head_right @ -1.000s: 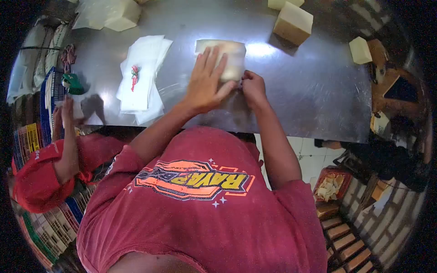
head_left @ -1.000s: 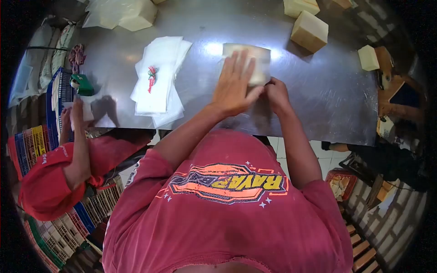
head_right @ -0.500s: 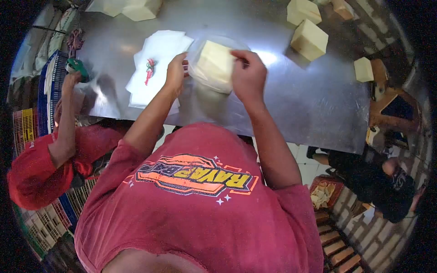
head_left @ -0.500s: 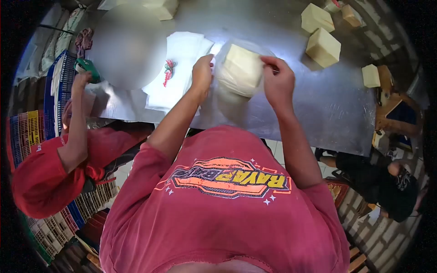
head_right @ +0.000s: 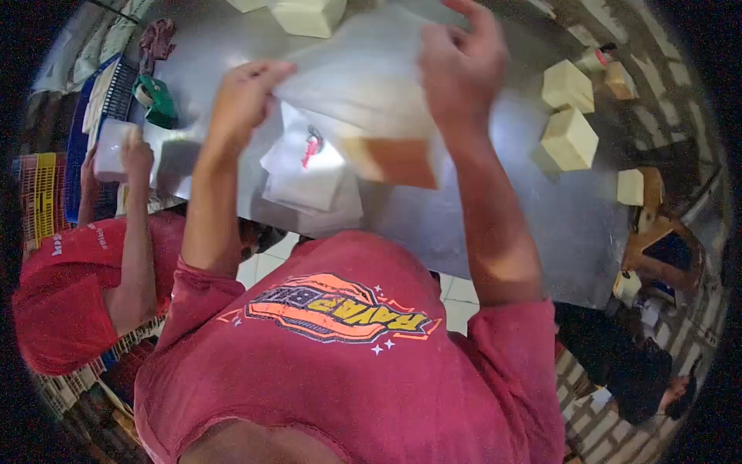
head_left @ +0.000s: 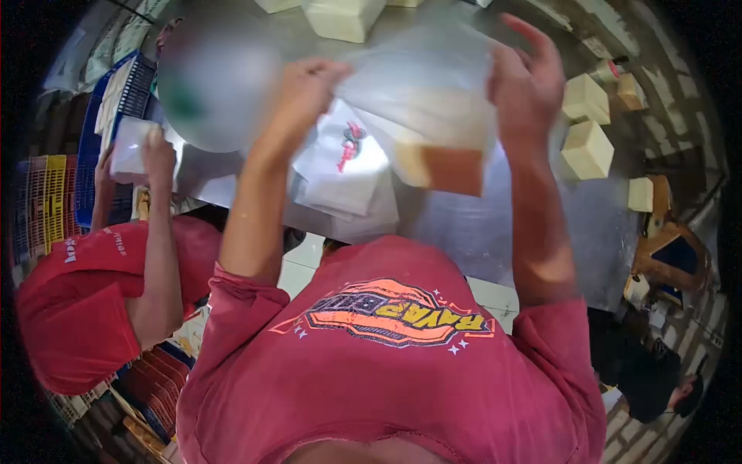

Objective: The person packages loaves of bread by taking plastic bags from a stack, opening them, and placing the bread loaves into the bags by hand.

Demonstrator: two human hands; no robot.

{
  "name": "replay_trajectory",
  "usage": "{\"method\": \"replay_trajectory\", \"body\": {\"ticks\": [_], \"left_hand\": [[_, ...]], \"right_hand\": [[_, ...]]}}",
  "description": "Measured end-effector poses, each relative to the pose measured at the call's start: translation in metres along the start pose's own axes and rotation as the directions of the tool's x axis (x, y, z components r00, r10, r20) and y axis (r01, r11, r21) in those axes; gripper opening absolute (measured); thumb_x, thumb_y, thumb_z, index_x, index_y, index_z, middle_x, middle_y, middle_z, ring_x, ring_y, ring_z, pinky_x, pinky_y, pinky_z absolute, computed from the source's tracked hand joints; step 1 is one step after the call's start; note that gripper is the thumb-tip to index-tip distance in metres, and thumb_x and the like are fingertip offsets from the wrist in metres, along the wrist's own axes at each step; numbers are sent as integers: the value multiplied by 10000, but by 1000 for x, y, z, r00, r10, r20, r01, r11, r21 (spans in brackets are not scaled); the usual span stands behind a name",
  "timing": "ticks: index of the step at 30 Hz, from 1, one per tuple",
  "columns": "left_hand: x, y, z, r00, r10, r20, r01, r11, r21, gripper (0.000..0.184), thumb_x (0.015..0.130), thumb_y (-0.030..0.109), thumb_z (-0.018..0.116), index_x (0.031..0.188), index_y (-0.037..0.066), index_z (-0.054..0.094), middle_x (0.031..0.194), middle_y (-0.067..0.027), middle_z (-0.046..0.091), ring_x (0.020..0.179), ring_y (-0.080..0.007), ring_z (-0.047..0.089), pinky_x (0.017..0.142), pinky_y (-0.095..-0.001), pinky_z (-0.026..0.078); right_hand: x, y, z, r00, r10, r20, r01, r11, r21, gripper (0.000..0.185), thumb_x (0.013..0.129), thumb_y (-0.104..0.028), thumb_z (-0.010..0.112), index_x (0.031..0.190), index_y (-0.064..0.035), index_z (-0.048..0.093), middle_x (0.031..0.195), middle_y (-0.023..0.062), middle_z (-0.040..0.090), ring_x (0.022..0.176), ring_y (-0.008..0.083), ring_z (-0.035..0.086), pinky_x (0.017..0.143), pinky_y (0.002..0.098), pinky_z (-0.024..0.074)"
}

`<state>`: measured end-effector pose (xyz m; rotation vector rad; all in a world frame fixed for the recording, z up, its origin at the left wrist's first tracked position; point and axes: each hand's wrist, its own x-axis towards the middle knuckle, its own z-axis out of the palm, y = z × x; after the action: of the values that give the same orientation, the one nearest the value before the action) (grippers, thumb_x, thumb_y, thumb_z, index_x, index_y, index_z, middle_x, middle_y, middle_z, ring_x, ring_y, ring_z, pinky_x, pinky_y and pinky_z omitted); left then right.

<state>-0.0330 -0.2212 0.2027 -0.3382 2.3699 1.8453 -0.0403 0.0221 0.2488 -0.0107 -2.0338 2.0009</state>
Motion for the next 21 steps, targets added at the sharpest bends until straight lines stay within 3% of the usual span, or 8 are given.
{"method": "replay_trajectory", "body": {"ticks": [4, 6, 9, 11, 12, 16, 18, 21], "left_hand": [[74, -24, -93, 943, 23, -333, 30, 988, 153, 263, 830, 274, 645, 843, 14, 677, 559, -15, 517, 418, -86, 414, 390, -252, 334], [104, -41, -124, 844, 209, -493, -118, 970, 211, 297, 857, 241, 599, 1011, -11, 626, 632, -74, 593, 481, -153, 514, 457, -308, 417], [114, -34, -94, 290, 833, -470, -237, 539, 808, 302, 861, 218, 588, 1054, -14, 591, 726, -134, 637, 586, -241, 580, 554, -370, 454], [115, -53, -56, 567, 725, -391, -369, 648, 666, 220, 848, 193, 610, 918, -15, 628, 751, -167, 634, 674, -341, 610, 636, -428, 463], [114, -72, -36, 795, 525, -304, -222, 718, 660, 208, 845, 204, 613, 869, 0, 647, 750, -174, 631, 689, -366, 612, 644, -432, 468], [98, -188, 37, 806, 592, -19, -318, 459, 830, 144, 766, 192, 671, 849, 78, 700, 908, -143, 643, 828, -341, 603, 711, -430, 440], [90, -212, 50, 828, 548, -121, -243, 544, 803, 144, 744, 144, 654, 864, 87, 708, 887, -131, 633, 825, -324, 598, 714, -417, 433], [80, -197, 44, 801, 593, -79, -170, 352, 920, 74, 749, 158, 654, 803, 150, 705, 846, -42, 627, 861, -260, 592, 711, -393, 403]], "right_hand": [[59, 75, 117, 878, -478, 10, 470, 859, -205, 276, 791, 35, 489, 1050, -15, 568, 718, 90, 579, 551, 177, 543, 538, 331, 474], [51, 53, 157, 973, 170, 153, -197, 964, 178, 307, 770, 42, 491, 1066, -7, 557, 736, 96, 586, 526, 161, 525, 521, 334, 449], [45, 108, 162, 961, 94, 262, -92, 996, -20, 351, 873, -136, 605, 1182, 22, 557, 884, 97, 647, 787, 150, 621, 705, 284, 499], [21, 110, 117, 932, 69, 355, -26, 992, -125, 345, 882, -175, 619, 1150, 39, 582, 1006, 118, 663, 912, 181, 630, 825, 304, 492], [9, 112, 88, 917, 119, 382, -71, 988, -137, 344, 886, -192, 625, 1133, 45, 593, 1032, 115, 663, 935, 188, 624, 860, 302, 479], [-41, 158, -62, 883, 447, 144, -389, 868, -307, 295, 889, -183, 605, 1133, -19, 616, 1060, 144, 651, 980, 206, 625, 863, 330, 496], [-68, 200, -161, 956, 255, -144, -284, 686, -670, 373, 893, -255, 592, 1177, -14, 593, 1115, 164, 637, 1042, 299, 609, 927, 389, 460], [-74, 219, -300, 767, 149, -624, -634, 330, -700, 533, 920, -401, 526, 1293, -20, 515, 1295, 206, 523, 1226, 350, 467, 1040, 408, 344]]}}
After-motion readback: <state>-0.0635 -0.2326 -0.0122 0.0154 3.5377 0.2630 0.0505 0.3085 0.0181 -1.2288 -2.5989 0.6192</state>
